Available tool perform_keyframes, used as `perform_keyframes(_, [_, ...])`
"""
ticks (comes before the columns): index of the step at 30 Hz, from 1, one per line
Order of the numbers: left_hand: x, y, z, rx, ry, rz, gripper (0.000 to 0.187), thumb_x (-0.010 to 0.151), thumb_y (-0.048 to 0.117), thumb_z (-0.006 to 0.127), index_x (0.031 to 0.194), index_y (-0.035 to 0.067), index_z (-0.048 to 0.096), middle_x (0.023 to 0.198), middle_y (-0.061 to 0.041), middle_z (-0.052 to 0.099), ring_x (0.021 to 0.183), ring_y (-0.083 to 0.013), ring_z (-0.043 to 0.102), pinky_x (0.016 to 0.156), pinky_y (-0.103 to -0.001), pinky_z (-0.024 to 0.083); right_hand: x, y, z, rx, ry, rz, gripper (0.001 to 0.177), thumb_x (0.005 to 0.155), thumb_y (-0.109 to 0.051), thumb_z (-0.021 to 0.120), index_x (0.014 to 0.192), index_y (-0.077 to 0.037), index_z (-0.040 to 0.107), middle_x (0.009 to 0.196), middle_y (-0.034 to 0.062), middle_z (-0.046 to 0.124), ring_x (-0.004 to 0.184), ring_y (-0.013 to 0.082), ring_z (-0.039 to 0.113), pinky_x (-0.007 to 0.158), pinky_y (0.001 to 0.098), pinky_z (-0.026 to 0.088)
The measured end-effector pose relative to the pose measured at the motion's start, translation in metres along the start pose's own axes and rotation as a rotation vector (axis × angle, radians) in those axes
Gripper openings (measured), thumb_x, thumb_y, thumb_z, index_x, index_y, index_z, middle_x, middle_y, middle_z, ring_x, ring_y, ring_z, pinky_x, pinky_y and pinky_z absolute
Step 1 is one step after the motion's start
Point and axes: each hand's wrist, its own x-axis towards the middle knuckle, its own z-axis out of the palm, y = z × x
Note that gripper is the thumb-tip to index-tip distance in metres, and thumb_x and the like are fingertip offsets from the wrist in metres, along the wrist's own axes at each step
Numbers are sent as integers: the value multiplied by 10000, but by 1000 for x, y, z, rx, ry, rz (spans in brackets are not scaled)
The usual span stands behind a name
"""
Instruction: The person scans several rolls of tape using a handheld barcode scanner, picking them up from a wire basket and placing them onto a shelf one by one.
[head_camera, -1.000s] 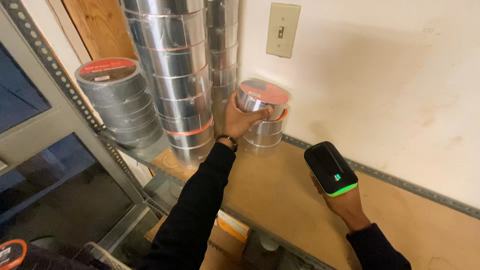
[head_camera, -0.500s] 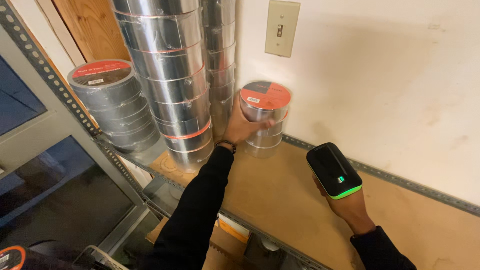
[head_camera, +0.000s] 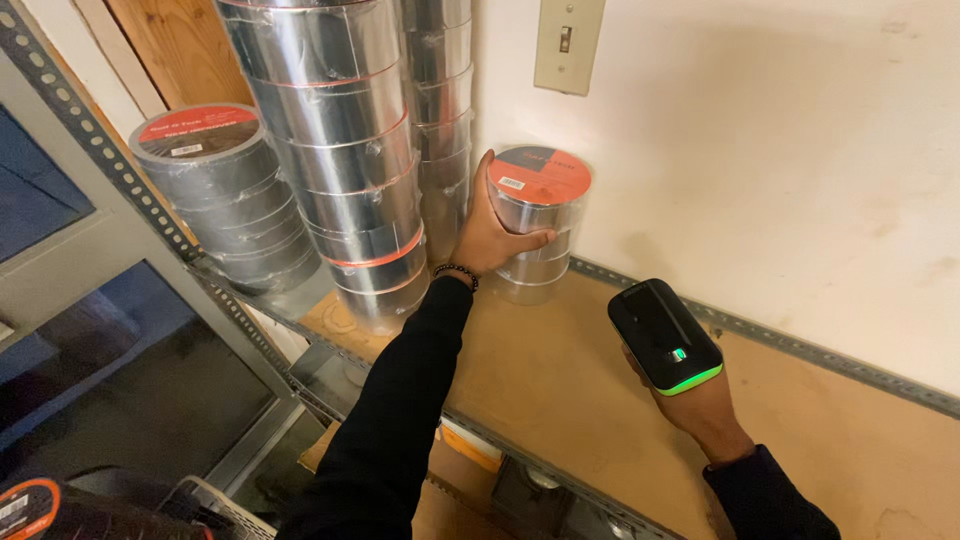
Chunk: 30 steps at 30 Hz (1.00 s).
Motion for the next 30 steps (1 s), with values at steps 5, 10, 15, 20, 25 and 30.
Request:
perform_keyframes(5, [-1, 10, -2, 110, -23, -40, 1510, 568, 316, 1084, 1698, 81, 110, 1677, -346, 306, 1599, -473, 278, 1341, -580, 224, 1, 23, 4, -97, -86, -20, 166, 880, -245, 831, 930, -98, 775, 764, 196, 754, 680, 352, 736, 669, 436, 590])
perform_keyframes(10, [-9, 24, 1, 174, -26, -150, 1499, 618, 386, 1042, 1714, 140, 48, 1728, -318, 222, 1618, -439, 233, 1354, -542, 206, 2, 26, 3, -52, -75, 23, 104, 867, -203, 839, 837, -120, 783, 656, 131, 733, 578, 242, 730, 559, 322, 580])
perform_keyframes(15, [-24, 42, -2, 307, -76, -227, 1399, 756, 492, 951, 1703, 98, 0, 1710, -343, 203, 1602, -494, 242, 1328, -612, 256, 4, 19, 0, -107, -77, -71, 91, 884, -190, 809, 893, -122, 750, 786, 130, 715, 699, 272, 700, 657, 362, 562])
perform_keyframes(20, [-50, 45, -18, 479, -136, -335, 995, 951, 466, 714, 1716, 227, 125, 1699, -202, 331, 1502, -431, 470, 1280, -585, 396, 8, 14, -7, -413, -18, -516, 240, 971, -147, 721, 1208, -127, 688, 1192, 138, 660, 1096, 347, 642, 956, 439, 520])
perform_keyframes(25, [-101, 70, -56, 252, -137, -321, 422, 987, 476, 660, 1283, 175, 674, 1096, -54, 755, 916, -194, 725, 842, -343, 588, 5, 12, -6, -620, 16, -871, 408, 1034, -114, 656, 1442, -130, 643, 1493, 144, 620, 1389, 404, 600, 1176, 496, 490])
perform_keyframes(30, [-172, 146, -120, 90, -61, -251, 313, 1002, 375, 692, 880, 90, 737, 720, 25, 685, 658, -46, 652, 623, -215, 518, -16, 83, 32, 648, -562, -145, 683, 944, -81, 321, 1619, 27, 332, 1721, 125, 349, 1605, 204, 318, 1403, 328, 132])
